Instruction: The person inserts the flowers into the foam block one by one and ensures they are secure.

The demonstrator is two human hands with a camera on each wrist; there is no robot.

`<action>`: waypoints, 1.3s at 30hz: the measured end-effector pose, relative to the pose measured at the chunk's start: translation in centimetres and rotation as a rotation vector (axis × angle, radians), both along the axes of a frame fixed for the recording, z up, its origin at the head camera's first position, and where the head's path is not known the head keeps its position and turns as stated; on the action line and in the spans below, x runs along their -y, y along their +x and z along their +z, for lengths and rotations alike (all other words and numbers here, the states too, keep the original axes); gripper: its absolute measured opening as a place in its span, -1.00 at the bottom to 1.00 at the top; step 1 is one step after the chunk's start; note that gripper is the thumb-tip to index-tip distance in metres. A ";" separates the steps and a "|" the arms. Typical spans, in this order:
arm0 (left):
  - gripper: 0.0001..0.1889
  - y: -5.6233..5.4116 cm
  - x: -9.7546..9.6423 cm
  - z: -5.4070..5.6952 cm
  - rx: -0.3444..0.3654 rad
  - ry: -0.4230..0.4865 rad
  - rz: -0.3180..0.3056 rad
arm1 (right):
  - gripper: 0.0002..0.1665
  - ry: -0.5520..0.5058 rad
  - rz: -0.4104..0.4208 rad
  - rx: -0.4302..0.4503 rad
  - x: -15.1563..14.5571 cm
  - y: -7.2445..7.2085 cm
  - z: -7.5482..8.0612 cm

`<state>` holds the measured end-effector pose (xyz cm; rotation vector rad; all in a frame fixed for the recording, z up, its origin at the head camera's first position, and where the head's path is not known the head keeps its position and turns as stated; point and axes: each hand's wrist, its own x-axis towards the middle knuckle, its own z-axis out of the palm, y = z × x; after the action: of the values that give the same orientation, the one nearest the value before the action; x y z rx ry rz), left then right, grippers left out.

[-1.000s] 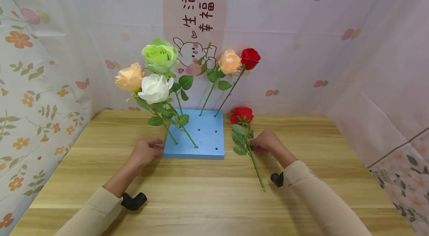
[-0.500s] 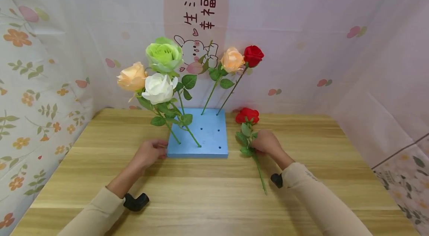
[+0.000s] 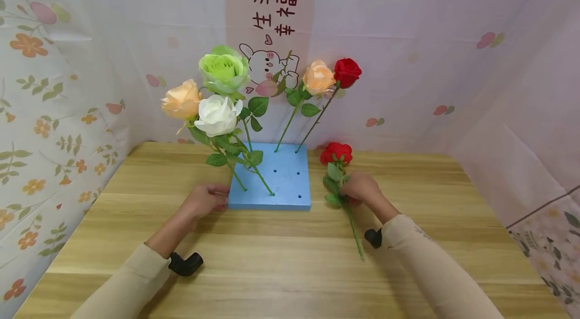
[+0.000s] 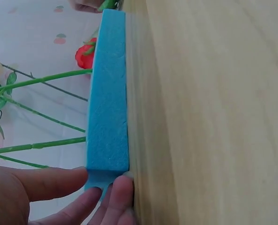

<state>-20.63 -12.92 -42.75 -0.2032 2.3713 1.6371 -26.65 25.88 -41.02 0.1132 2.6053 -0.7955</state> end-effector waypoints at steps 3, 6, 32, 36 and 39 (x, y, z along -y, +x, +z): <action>-0.66 -0.2 0.0 0.1 0.034 0.034 -0.008 | -0.82 -0.118 -0.064 0.058 -0.7 -0.2 0.5; -0.66 -0.3 0.0 0.1 0.064 0.056 -0.006 | -0.79 -0.257 -0.085 0.071 -1.5 -0.2 1.5; -0.64 -0.1 -0.1 -0.3 0.098 0.098 0.042 | -0.87 -1.159 -0.153 -0.434 2.3 1.9 6.3; -0.64 -0.1 -0.2 -0.3 0.099 0.097 0.035 | -0.89 -1.042 -0.141 -0.540 3.5 1.9 5.9; -0.65 -0.1 -0.2 -0.2 0.100 0.103 0.034 | -0.88 -0.970 -0.116 -0.603 4.2 1.7 5.5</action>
<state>-20.77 -12.75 -42.99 -0.3004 2.2162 1.7171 -24.95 21.64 -35.53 -0.3014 2.3721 -2.3073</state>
